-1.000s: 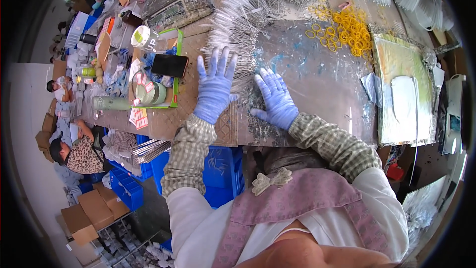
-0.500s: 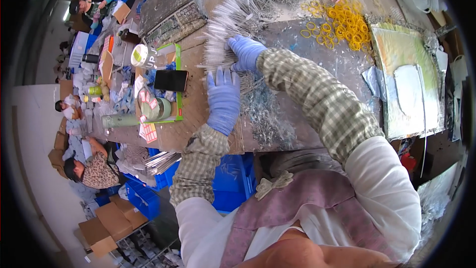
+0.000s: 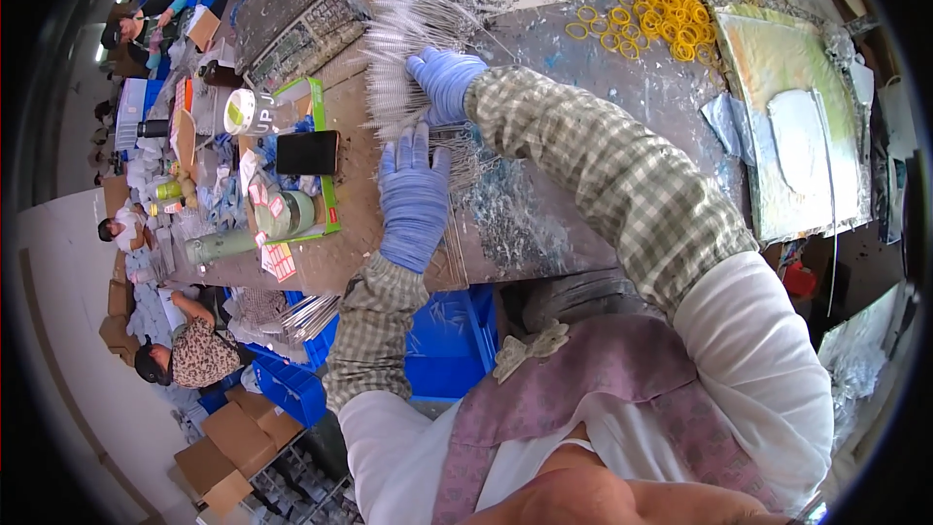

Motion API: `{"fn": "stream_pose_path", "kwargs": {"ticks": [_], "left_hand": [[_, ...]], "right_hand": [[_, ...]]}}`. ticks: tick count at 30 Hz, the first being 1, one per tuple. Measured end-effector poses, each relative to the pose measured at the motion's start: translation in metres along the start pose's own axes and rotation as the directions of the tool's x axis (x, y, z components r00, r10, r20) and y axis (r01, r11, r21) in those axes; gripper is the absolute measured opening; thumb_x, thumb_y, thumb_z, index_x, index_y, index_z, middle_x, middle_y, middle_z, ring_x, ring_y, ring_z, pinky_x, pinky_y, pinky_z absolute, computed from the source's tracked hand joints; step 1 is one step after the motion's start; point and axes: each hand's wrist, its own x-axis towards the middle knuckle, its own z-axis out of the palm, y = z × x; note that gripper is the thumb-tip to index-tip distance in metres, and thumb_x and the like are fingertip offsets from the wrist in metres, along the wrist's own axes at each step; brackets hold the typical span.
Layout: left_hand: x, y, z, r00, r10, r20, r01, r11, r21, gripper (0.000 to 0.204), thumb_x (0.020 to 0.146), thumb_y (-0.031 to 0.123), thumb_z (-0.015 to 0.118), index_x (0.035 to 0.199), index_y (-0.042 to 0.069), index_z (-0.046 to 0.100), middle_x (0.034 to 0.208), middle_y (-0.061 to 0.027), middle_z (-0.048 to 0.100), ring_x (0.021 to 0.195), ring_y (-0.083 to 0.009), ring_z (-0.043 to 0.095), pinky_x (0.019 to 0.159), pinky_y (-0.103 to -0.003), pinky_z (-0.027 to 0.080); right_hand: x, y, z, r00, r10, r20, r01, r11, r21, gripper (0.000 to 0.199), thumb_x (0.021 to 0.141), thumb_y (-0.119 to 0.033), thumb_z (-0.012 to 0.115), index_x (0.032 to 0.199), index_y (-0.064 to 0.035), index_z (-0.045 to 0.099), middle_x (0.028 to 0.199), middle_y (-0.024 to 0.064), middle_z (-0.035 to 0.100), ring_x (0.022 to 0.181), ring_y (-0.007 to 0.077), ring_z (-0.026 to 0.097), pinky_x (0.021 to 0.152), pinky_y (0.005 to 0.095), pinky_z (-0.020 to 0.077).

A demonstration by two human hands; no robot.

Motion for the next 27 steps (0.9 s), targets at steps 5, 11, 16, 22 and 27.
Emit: {"fn": "stream_pose_path", "kwargs": {"ticks": [5,11,16,22,27], "left_hand": [[-0.007,0.004,0.003,0.993,-0.040,0.111,0.043,0.999,-0.033,0.031,0.086,0.016,0.057,0.116,0.007,0.061,0.112,-0.0112,0.062,0.111,-0.0274,0.058,0.097,-0.048,0.042],[-0.014,0.008,-0.007,0.989,-0.100,0.109,0.101,0.995,-0.004,0.036,0.085,0.016,0.057,0.119,0.005,0.060,0.103,-0.0084,0.061,0.099,-0.0252,0.059,0.083,-0.045,0.044],[-0.009,0.010,-0.024,0.987,0.004,0.160,-0.021,0.994,0.103,0.053,0.083,0.031,0.064,0.129,0.005,0.056,0.126,-0.0127,0.058,0.122,-0.0291,0.051,0.108,-0.050,0.034],[-0.007,0.000,-0.014,0.927,-0.012,0.375,0.061,0.991,-0.119,0.086,0.071,0.040,0.080,0.141,0.005,0.046,0.125,-0.0114,0.056,0.122,-0.0295,0.050,0.112,-0.049,0.029],[-0.011,0.006,-0.018,0.935,-0.031,0.354,0.090,0.984,-0.151,0.076,0.067,0.036,0.083,0.132,0.007,0.054,0.117,-0.0095,0.058,0.109,-0.0282,0.054,0.098,-0.047,0.038]], "right_hand": [[0.001,0.004,0.003,1.000,-0.007,0.014,0.007,1.000,0.014,0.085,0.068,-0.034,0.088,0.137,-0.0056,0.046,0.135,0.0178,0.051,0.125,0.0361,0.054,0.099,0.0446,0.0500],[-0.009,-0.010,0.007,0.999,-0.021,0.035,0.023,0.997,-0.079,0.085,0.066,-0.032,0.089,0.136,-0.0068,0.048,0.129,0.0154,0.053,0.123,0.0349,0.053,0.098,0.0434,0.0502],[-0.009,-0.006,0.003,1.000,-0.008,0.024,0.011,0.993,-0.114,0.087,0.063,-0.030,0.090,0.136,-0.0086,0.049,0.132,0.0151,0.053,0.125,0.0334,0.053,0.096,0.0449,0.0519],[-0.016,-0.012,0.008,0.999,-0.041,0.026,0.045,0.981,-0.191,0.091,0.063,-0.037,0.091,0.138,-0.0077,0.047,0.132,0.0143,0.050,0.124,0.0341,0.052,0.098,0.0431,0.0506],[-0.021,-0.007,0.004,0.999,-0.041,0.007,0.042,0.995,-0.092,0.100,0.063,-0.043,0.089,0.143,-0.0065,0.043,0.136,0.0143,0.048,0.125,0.0330,0.050,0.098,0.0436,0.0493]]}}
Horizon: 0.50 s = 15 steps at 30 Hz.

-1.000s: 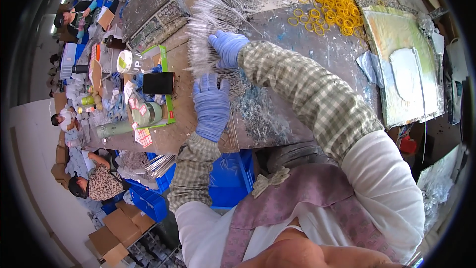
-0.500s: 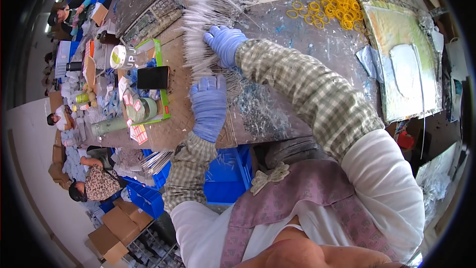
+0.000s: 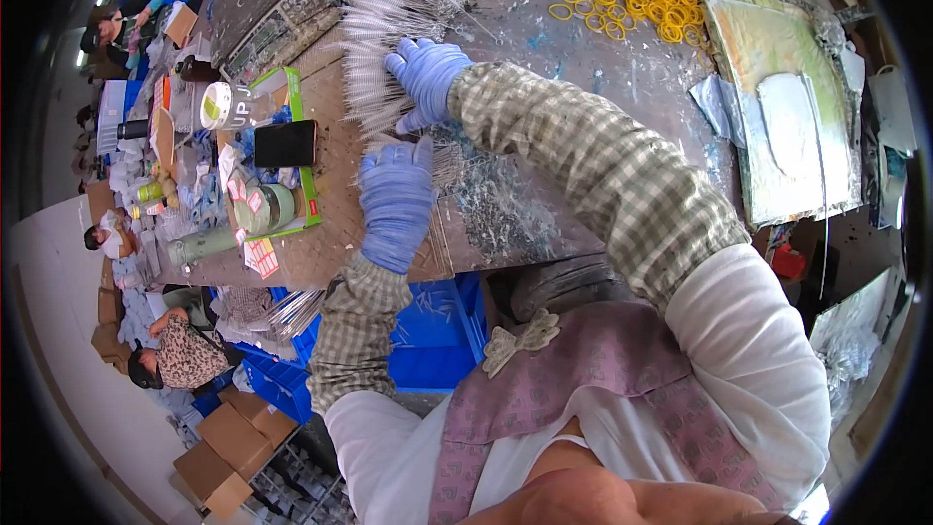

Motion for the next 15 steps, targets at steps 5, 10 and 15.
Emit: {"fn": "stream_pose_path", "kwargs": {"ticks": [5,10,15], "left_hand": [[-0.010,-0.001,0.010,1.000,-0.020,-0.020,0.020,1.000,-0.008,0.069,0.066,0.034,0.084,0.125,0.006,0.060,0.125,-0.0111,0.056,0.116,-0.0297,0.051,0.102,-0.047,0.037],[-0.006,-0.007,-0.010,0.997,0.010,0.072,-0.007,0.999,-0.038,0.084,0.064,0.038,0.085,0.133,0.005,0.052,0.147,-0.0133,0.042,0.139,-0.0296,0.035,0.117,-0.051,0.022],[-0.004,-0.006,-0.005,0.994,0.037,0.103,-0.040,0.999,0.027,0.089,0.062,0.040,0.086,0.136,0.007,0.050,0.138,-0.0115,0.050,0.133,-0.0290,0.043,0.115,-0.052,0.024]], "right_hand": [[0.000,-0.004,0.011,0.999,-0.042,0.035,0.047,0.984,-0.170,0.111,0.062,-0.049,0.088,0.149,-0.0044,0.036,0.140,0.0141,0.046,0.130,0.0315,0.046,0.101,0.0433,0.0459],[-0.001,-0.001,0.014,0.999,-0.043,0.025,0.046,0.985,-0.166,0.114,0.062,-0.050,0.088,0.150,-0.0033,0.033,0.141,0.0138,0.046,0.130,0.0309,0.045,0.102,0.0426,0.0445],[-0.003,0.000,0.017,0.999,-0.050,0.000,0.049,0.986,-0.162,0.112,0.064,-0.051,0.086,0.150,-0.0020,0.033,0.141,0.0142,0.046,0.128,0.0305,0.046,0.101,0.0415,0.0440]]}}
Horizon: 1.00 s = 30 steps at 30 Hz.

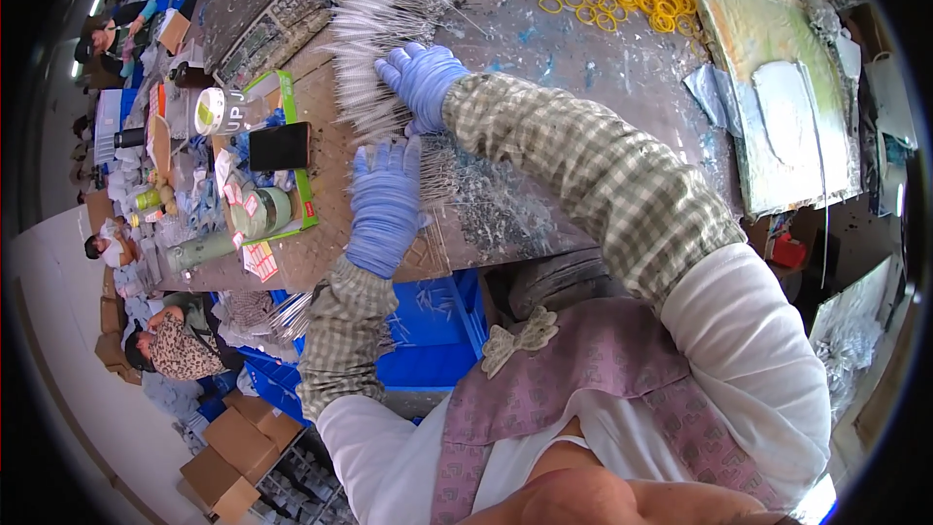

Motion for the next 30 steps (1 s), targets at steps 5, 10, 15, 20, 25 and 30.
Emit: {"fn": "stream_pose_path", "kwargs": {"ticks": [5,10,15,20,25,30], "left_hand": [[-0.009,0.000,0.001,0.992,0.004,0.123,-0.004,1.000,-0.005,0.084,0.062,0.041,0.086,0.132,0.009,0.053,0.122,-0.0083,0.058,0.122,-0.0272,0.051,0.112,-0.049,0.030],[-0.020,0.013,-0.009,0.987,-0.054,0.150,0.052,0.999,0.015,0.059,0.064,0.031,0.085,0.115,0.011,0.064,0.110,-0.0067,0.059,0.113,-0.0253,0.055,0.101,-0.047,0.038],[-0.028,0.012,-0.006,0.998,0.031,-0.054,-0.032,0.999,-0.020,0.056,0.064,0.031,0.084,0.113,0.012,0.065,0.108,-0.0060,0.060,0.111,-0.0256,0.056,0.097,-0.045,0.040],[-0.035,0.020,0.005,1.000,-0.009,0.015,0.009,1.000,0.007,0.059,0.062,0.031,0.084,0.114,0.013,0.064,0.111,-0.0065,0.061,0.113,-0.0252,0.056,0.098,-0.044,0.039],[-0.040,0.030,0.008,0.998,0.047,-0.030,-0.045,0.996,0.082,0.056,0.065,0.029,0.081,0.117,0.014,0.063,0.113,-0.0064,0.062,0.113,-0.0242,0.057,0.105,-0.046,0.037],[-0.043,0.037,0.034,0.966,0.112,-0.232,-0.051,0.966,0.254,0.047,0.070,0.025,0.076,0.113,0.014,0.063,0.106,-0.0069,0.065,0.109,-0.0250,0.060,0.105,-0.047,0.038]], "right_hand": [[-0.006,-0.002,0.005,0.999,-0.021,-0.047,0.020,1.000,-0.015,0.113,0.065,-0.054,0.084,0.150,-0.0015,0.032,0.141,0.0138,0.047,0.128,0.0300,0.047,0.100,0.0415,0.0443],[-0.005,-0.002,-0.002,0.999,-0.041,0.002,0.041,0.996,-0.082,0.106,0.072,-0.053,0.080,0.151,-0.0016,0.032,0.141,0.0132,0.047,0.128,0.0297,0.047,0.100,0.0411,0.0442],[-0.015,0.001,0.005,0.991,-0.033,-0.134,0.034,0.999,0.011,0.082,0.080,-0.041,0.075,0.146,-0.0065,0.041,0.132,0.0128,0.053,0.125,0.0303,0.050,0.100,0.0419,0.0452],[-0.068,-0.021,0.024,0.967,-0.152,-0.203,0.165,0.985,0.047,0.049,0.086,-0.030,0.068,0.131,-0.0139,0.056,0.123,0.0105,0.059,0.118,0.0307,0.055,0.098,0.0445,0.0463],[-0.077,-0.009,0.064,0.973,-0.193,-0.130,0.202,0.977,0.062,0.035,0.084,-0.019,0.065,0.119,-0.0135,0.062,0.119,0.0082,0.062,0.118,0.0264,0.057,0.096,0.0423,0.0499],[-0.143,0.022,0.050,0.804,-0.248,-0.540,0.379,0.914,0.145,0.047,0.084,-0.014,0.063,0.130,-0.0083,0.055,0.130,0.0142,0.058,0.122,0.0340,0.054,0.104,0.0434,0.0448]]}}
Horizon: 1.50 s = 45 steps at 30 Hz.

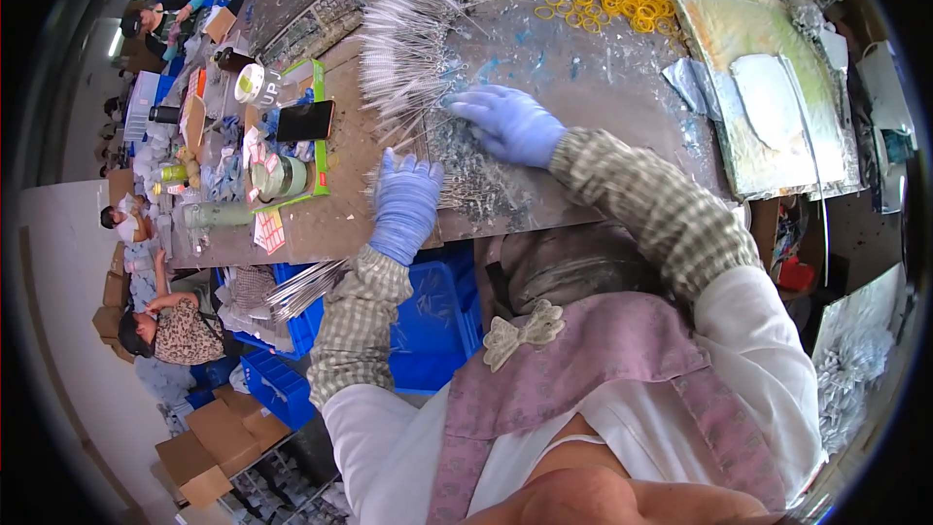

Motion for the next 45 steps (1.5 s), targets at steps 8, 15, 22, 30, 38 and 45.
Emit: {"fn": "stream_pose_path", "kwargs": {"ticks": [8,15,22,30,38,45], "left_hand": [[0.023,-0.029,-0.037,0.955,-0.180,0.235,0.248,0.919,-0.305,0.054,0.071,0.023,0.075,0.120,0.006,0.062,0.099,-0.0158,0.070,0.094,-0.0334,0.068,0.087,-0.040,0.053],[0.031,-0.033,-0.105,0.827,-0.557,0.076,0.326,0.367,-0.871,0.049,0.076,0.021,0.080,0.118,0.005,0.060,0.098,-0.0132,0.071,0.082,-0.0197,0.071,0.068,-0.034,0.057],[0.098,0.108,-0.081,0.950,-0.301,0.084,-0.091,-0.524,-0.847,0.044,0.077,0.021,0.081,0.113,0.007,0.060,0.097,-0.0012,0.065,0.089,-0.0113,0.061,0.080,-0.032,0.052],[0.120,0.110,-0.105,0.824,-0.365,-0.433,-0.252,0.449,-0.857,0.065,0.073,0.024,0.085,0.128,0.008,0.053,0.130,-0.0148,0.057,0.122,-0.0264,0.056,0.101,-0.035,0.048],[0.144,0.130,-0.131,0.769,-0.442,-0.462,-0.437,0.164,-0.885,0.064,0.071,0.017,0.083,0.127,0.008,0.053,0.123,-0.0120,0.063,0.114,-0.0282,0.062,0.101,-0.040,0.048],[0.158,0.147,-0.092,0.850,-0.398,-0.345,-0.293,0.186,-0.938,0.065,0.070,0.017,0.081,0.129,0.010,0.054,0.117,-0.0117,0.064,0.108,-0.0296,0.062,0.102,-0.042,0.047]], "right_hand": [[-0.136,-0.012,-0.074,0.831,0.467,-0.303,-0.465,0.882,0.083,0.035,0.088,-0.015,0.065,0.120,-0.0023,0.062,0.116,0.0184,0.065,0.110,0.0363,0.060,0.098,0.0426,0.0469],[-0.140,-0.005,-0.080,0.842,0.513,-0.170,-0.502,0.859,0.106,0.075,0.081,-0.031,0.078,0.141,0.0010,0.046,0.133,0.0229,0.056,0.125,0.0368,0.052,0.108,0.0423,0.0399],[-0.083,-0.030,-0.085,0.948,0.308,0.075,-0.311,0.857,0.412,0.135,0.056,-0.055,0.092,0.152,0.0045,0.019,0.149,0.0261,0.037,0.141,0.0376,0.036,0.116,0.0419,0.0297],[-0.121,-0.005,-0.081,0.937,0.305,-0.169,-0.286,0.950,0.126,0.100,0.062,-0.039,0.089,0.139,0.0002,0.040,0.126,0.0213,0.054,0.118,0.0372,0.054,0.105,0.0429,0.0423],[-0.122,-0.014,-0.086,0.880,0.432,-0.197,-0.388,0.894,0.224,0.086,0.070,-0.027,0.086,0.138,-0.0051,0.038,0.129,0.0087,0.051,0.126,0.0218,0.047,0.110,0.0395,0.0374],[-0.144,0.007,-0.130,0.890,0.374,0.261,-0.332,0.923,-0.193,0.109,0.069,-0.065,0.076,0.149,-0.0031,0.034,0.155,0.0226,0.030,0.145,0.0425,0.025,0.119,0.0490,0.0193]]}}
